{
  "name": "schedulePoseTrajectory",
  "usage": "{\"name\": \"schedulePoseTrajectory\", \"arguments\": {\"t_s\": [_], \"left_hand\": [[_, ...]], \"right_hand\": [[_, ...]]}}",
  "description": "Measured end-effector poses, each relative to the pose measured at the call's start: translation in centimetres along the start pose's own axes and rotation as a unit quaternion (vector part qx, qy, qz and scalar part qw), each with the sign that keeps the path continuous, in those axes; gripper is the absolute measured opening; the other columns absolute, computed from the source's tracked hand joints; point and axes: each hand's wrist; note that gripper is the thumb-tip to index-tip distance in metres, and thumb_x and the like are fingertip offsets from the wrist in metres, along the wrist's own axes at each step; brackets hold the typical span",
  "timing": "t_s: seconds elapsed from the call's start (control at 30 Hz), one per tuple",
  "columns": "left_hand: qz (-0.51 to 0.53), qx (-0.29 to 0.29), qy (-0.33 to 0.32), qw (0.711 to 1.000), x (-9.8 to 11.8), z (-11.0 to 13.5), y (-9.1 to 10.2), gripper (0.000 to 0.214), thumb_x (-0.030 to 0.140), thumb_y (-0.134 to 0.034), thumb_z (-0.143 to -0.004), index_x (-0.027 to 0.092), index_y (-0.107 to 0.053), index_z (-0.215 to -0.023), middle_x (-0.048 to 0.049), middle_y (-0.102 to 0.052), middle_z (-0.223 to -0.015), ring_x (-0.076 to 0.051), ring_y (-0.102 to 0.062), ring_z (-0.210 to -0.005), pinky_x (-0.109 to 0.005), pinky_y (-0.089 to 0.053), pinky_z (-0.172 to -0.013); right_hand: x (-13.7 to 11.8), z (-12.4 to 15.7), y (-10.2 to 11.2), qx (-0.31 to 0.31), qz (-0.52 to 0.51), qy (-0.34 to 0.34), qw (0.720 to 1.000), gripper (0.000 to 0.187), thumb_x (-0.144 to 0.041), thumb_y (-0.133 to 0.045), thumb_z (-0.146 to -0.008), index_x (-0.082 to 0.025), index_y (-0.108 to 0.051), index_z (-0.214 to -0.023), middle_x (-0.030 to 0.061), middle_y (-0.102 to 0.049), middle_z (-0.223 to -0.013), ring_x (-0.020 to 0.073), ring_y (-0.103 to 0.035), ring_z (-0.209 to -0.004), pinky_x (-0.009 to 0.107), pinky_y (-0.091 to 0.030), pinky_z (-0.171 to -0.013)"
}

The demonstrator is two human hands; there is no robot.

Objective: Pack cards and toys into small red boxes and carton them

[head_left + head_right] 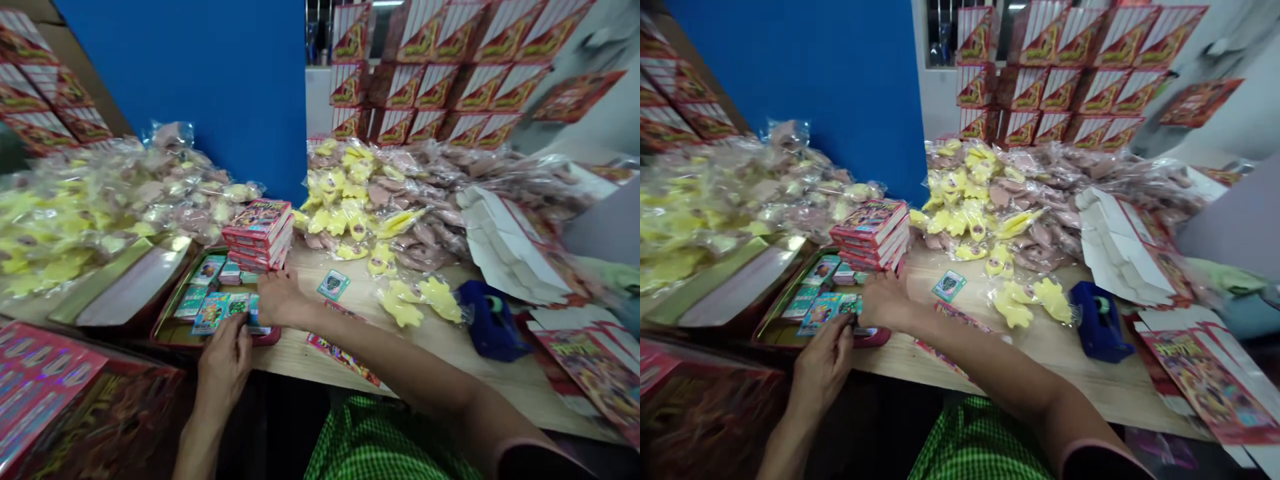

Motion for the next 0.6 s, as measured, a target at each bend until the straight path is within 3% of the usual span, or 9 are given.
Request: {"name": "schedulePoseTrajectory", "arguments": {"t_s": [0.1,0.17,0.23,0.3,0.37,0.47,0.53,0.6], "left_hand": [[0.081,0.103,0.090,0.987,1.3,-0.1,0.8,0.034,0.035,-0.049,-0.100,0.017,-0.061,-0.126,-0.0112,-0.073,-0.116,-0.022,-0.073,-0.097,-0.033,-0.058,-0.084],[0.119,0.170,0.128,0.970,2.7,-0.7,1.2,0.030,0.034,-0.054,-0.099,0.017,-0.061,-0.123,-0.0090,-0.072,-0.112,-0.019,-0.072,-0.093,-0.029,-0.057,-0.080],[0.134,0.162,0.109,0.972,4.7,-2.0,0.8,0.024,0.032,-0.056,-0.097,0.018,-0.063,-0.115,-0.0070,-0.071,-0.105,-0.018,-0.070,-0.089,-0.029,-0.056,-0.079],[0.109,0.039,0.069,0.991,7.1,-4.2,-0.7,0.019,0.028,-0.053,-0.097,0.018,-0.063,-0.109,-0.0055,-0.071,-0.098,-0.018,-0.070,-0.086,-0.030,-0.057,-0.081],[0.039,-0.152,0.055,0.986,9.6,-7.0,-3.3,0.020,0.021,-0.047,-0.097,0.018,-0.063,-0.109,-0.0067,-0.073,-0.100,-0.019,-0.071,-0.089,-0.031,-0.057,-0.082],[-0.004,-0.234,0.051,0.971,13.0,-10.8,-8.2,0.015,0.025,-0.061,-0.092,0.016,-0.068,-0.102,-0.0119,-0.073,-0.110,-0.026,-0.070,-0.106,-0.036,-0.054,-0.092],[-0.034,-0.271,0.056,0.960,14.2,-12.4,-10.8,0.025,0.027,-0.075,-0.081,0.014,-0.070,-0.103,-0.0165,-0.070,-0.119,-0.031,-0.068,-0.112,-0.038,-0.054,-0.092],[-0.068,-0.303,0.064,0.948,14.3,-13.0,-12.2,0.036,0.028,-0.080,-0.077,0.013,-0.070,-0.108,-0.0172,-0.067,-0.125,-0.033,-0.066,-0.114,-0.040,-0.054,-0.092]], "right_hand": [[0.5,1.1,1.3,0.004,-0.079,-0.002,0.997,0.034,-0.027,-0.074,-0.079,-0.019,-0.063,-0.110,0.0051,-0.074,-0.098,0.0258,-0.067,-0.095,0.033,-0.050,-0.081],[2.3,2.0,2.7,0.043,-0.127,-0.018,0.991,0.024,-0.024,-0.070,-0.082,-0.022,-0.061,-0.105,0.0001,-0.073,-0.096,0.0195,-0.066,-0.086,0.026,-0.048,-0.072],[5.7,3.0,4.3,0.112,-0.155,-0.063,0.980,0.019,-0.020,-0.062,-0.087,-0.021,-0.058,-0.106,0.0018,-0.070,-0.101,0.0182,-0.064,-0.089,0.025,-0.047,-0.072],[9.9,4.0,5.8,0.182,-0.162,-0.133,0.961,0.019,-0.020,-0.050,-0.092,-0.018,-0.056,-0.110,0.0067,-0.068,-0.105,0.0203,-0.062,-0.091,0.027,-0.047,-0.073],[14.2,5.0,6.8,0.230,-0.154,-0.201,0.940,0.024,-0.019,-0.046,-0.091,-0.016,-0.055,-0.113,0.0086,-0.066,-0.103,0.0231,-0.060,-0.091,0.029,-0.046,-0.073],[18.6,6.2,7.0,0.254,-0.132,-0.277,0.917,0.027,-0.018,-0.046,-0.087,-0.015,-0.056,-0.112,0.0087,-0.066,-0.098,0.0252,-0.060,-0.086,0.031,-0.046,-0.070],[20.0,6.8,6.5,0.244,-0.116,-0.297,0.916,0.026,-0.016,-0.047,-0.087,-0.015,-0.058,-0.111,0.0085,-0.066,-0.098,0.0250,-0.062,-0.084,0.030,-0.046,-0.068],[20.3,7.0,5.9,0.222,-0.100,-0.293,0.925,0.024,-0.013,-0.048,-0.089,-0.015,-0.059,-0.111,0.0086,-0.067,-0.100,0.0241,-0.063,-0.089,0.029,-0.048,-0.069]]}}
Point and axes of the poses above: each hand's wrist, its own z-axis away from the middle knuckle, its own y-axis out of the back of the hand, x = y × z
